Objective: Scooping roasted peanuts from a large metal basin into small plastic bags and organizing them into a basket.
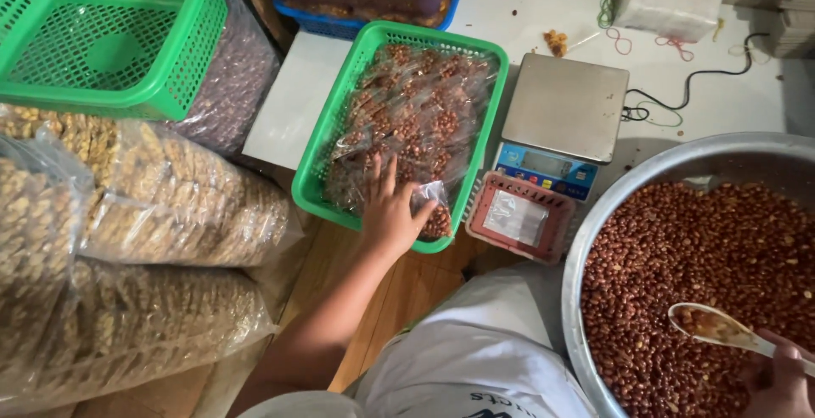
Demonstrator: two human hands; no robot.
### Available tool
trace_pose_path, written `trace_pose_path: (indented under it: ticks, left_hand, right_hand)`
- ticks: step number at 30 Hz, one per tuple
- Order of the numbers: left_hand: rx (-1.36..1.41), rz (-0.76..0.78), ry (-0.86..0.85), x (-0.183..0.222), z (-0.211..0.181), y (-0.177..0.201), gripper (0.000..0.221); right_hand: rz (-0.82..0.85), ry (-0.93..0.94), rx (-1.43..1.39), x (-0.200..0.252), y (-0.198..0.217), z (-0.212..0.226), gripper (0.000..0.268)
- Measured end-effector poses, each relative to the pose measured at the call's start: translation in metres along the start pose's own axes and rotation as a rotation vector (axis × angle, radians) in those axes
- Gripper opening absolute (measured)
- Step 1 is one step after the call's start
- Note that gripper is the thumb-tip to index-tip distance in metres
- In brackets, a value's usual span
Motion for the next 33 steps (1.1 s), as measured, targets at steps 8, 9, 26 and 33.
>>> trace_pose_path:
  ticks: [8,9,26,33]
  left_hand:
    - [0.555,-0.014,0.048,-0.013,-0.015,0.049,0.016]
    - [0.684,-0.041,0.207,-0.012,-0.006,0.057,0.020]
    - [-0.134,0.156,0.101,0.030,0.031,0.000,0.091]
    - [0.082,0.027,-0.281,0.001,-0.090,0.000,0.063]
  right_hand:
    - [0.014,-0.083,-0.064,-0.014,0.015,-0.045,0.031]
    - [0.048,-0.102,-0.092,-0.017,0.015,-0.053,0.034]
    - [0.111,0.071,0.012,-0.011,0.012,-0.024,0.047]
    - [0.029,0.134,0.409,-0.021,0.019,-0.106,0.017]
Point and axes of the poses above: each hand's wrist, its own x-axis away from the middle knuckle, its own y-axis out of the back of the hand, z = x × y, the point moved 4 cm from there along -x, towards the middle knuckle, and after that the axes turned 4 degrees about -x, right-handed, at the moved point
